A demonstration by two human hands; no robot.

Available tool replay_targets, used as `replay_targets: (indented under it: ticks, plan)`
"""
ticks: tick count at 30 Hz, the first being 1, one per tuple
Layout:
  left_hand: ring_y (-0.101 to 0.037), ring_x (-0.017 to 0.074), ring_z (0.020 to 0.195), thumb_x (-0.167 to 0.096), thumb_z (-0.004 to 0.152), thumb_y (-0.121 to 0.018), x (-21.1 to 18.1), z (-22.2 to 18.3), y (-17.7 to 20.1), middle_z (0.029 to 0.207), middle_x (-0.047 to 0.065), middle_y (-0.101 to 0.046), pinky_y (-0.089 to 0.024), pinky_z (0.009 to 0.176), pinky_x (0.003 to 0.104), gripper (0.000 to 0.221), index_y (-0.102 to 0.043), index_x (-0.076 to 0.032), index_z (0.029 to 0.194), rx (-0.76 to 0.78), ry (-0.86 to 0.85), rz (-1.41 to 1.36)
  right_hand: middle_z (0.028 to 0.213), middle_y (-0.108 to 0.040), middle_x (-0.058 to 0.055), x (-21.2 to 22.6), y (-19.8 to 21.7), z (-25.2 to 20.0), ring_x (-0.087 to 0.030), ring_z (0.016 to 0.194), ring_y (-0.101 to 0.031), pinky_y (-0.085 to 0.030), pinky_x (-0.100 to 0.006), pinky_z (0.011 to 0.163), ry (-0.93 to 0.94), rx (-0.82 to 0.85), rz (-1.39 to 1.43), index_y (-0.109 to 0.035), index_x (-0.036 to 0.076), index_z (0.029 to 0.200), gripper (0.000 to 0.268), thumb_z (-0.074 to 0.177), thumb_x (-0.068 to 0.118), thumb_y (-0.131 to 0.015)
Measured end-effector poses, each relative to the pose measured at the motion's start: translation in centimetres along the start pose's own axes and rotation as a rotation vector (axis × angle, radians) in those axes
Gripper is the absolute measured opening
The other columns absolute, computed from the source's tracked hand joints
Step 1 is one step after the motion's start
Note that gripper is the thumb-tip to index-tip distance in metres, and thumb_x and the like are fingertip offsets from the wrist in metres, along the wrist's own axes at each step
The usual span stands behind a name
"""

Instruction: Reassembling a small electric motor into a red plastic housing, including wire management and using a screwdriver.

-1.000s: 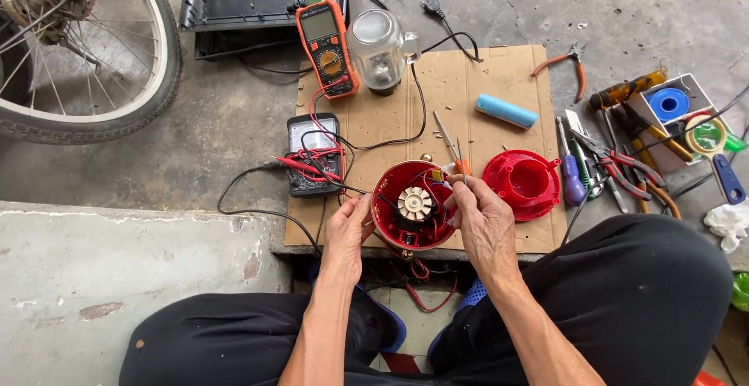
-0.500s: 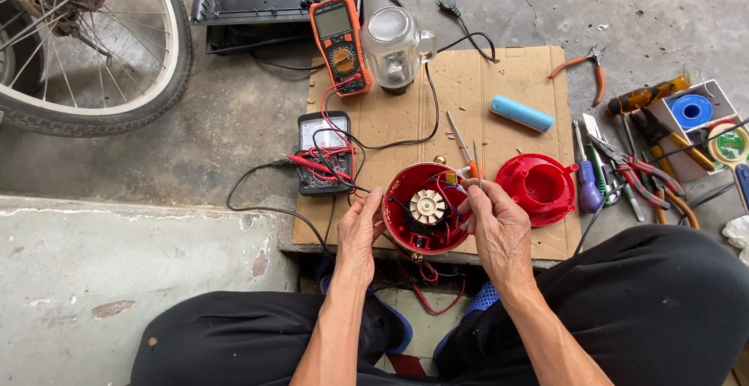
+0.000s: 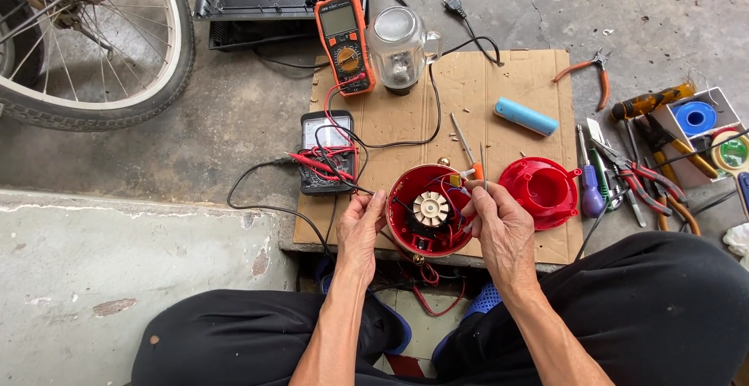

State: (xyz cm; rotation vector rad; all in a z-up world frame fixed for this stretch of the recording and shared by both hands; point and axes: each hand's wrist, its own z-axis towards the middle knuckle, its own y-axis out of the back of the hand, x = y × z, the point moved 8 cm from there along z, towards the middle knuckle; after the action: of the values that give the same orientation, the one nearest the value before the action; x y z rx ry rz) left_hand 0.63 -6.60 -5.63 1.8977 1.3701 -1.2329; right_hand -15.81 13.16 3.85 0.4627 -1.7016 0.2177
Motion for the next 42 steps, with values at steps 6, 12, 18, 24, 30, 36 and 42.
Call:
replay_targets:
  ticks: [6,12,18,24,30,36,42]
  plan:
    - [-0.070,0.0110,0.084,-0.031,0.097,-0.091,0.1,-0.3,0.3,0.091,0.004,-0.079,-0.064,0.088,0.031,0.025,-0.081,-0.009,0.102,0.007,0.014,-0.005,0.081,-0.075,-0.012,-0.2,-0.1,-0.1,-0.014,0.057,-0.060,-0.052,-0.030,0.060,-0.004,0.007,0.009,-0.080,0.007,0.126,0.026,0.116,0.019,-0.059]
    - [-0.070,0.0100,0.081,-0.033,0.096,-0.091,1.6,0.7,0.6,0.090,0.002,-0.079,-0.062,0.085,0.029,0.025,-0.080,-0.011,0.102,0.025,0.100,-0.039,0.080,-0.075,-0.012,-0.1,-0.2,0.0,-0.014,0.056,-0.059,-0.052,-0.029,0.060,0.006,0.009,-0.001,-0.080,0.008,0.126,0.024,0.116,0.018,-0.060]
    - [-0.072,0.0100,0.078,-0.033,0.097,-0.091,2.2,0.6,0.2,0.089,0.001,-0.080,-0.061,0.083,0.029,0.026,-0.078,-0.011,0.101,0.033,0.160,-0.068,0.081,-0.075,-0.012,-0.1,-0.2,-0.1,-0.014,0.058,-0.057,-0.051,-0.029,0.062,0.014,0.002,-0.018,-0.080,0.006,0.124,0.024,0.116,0.017,-0.060]
    - [-0.071,0.0092,0.082,-0.038,0.098,-0.088,1.9,-0.1,0.1,0.091,0.001,-0.080,-0.060,0.089,0.029,0.028,-0.080,-0.012,0.105,0.012,0.132,-0.027,0.080,-0.075,-0.012,0.1,-0.2,-0.3,-0.014,0.057,-0.057,-0.054,-0.030,0.064,0.032,-0.008,-0.044,-0.081,0.006,0.123,0.024,0.116,0.017,-0.061]
    - [-0.070,0.0091,0.084,-0.039,0.098,-0.088,2.0,-0.2,0.2,0.093,0.000,-0.080,-0.059,0.091,0.029,0.028,-0.082,-0.014,0.106,0.009,0.129,-0.028,0.079,-0.074,-0.012,0.2,-0.2,-0.2,-0.014,0.057,-0.058,-0.055,-0.030,0.065,0.038,-0.011,-0.042,-0.081,0.008,0.124,0.023,0.115,0.018,-0.062]
    - [-0.071,0.0104,0.087,-0.038,0.098,-0.088,1.7,-0.6,0.2,0.097,0.002,-0.082,-0.058,0.093,0.029,0.028,-0.083,-0.013,0.109,0.012,0.128,-0.043,0.079,-0.075,-0.013,0.2,-0.2,-0.3,-0.015,0.056,-0.058,-0.056,-0.031,0.066,0.042,-0.011,-0.046,-0.081,0.007,0.124,0.023,0.115,0.017,-0.062]
    - [-0.072,0.0109,0.089,-0.036,0.098,-0.089,1.7,-0.9,0.3,0.100,0.003,-0.083,-0.059,0.093,0.029,0.029,-0.084,-0.012,0.114,0.001,0.120,-0.039,0.079,-0.076,-0.013,0.4,-0.2,-0.3,-0.015,0.056,-0.060,-0.058,-0.032,0.066,0.042,-0.012,-0.042,-0.081,0.007,0.124,0.023,0.115,0.017,-0.063]
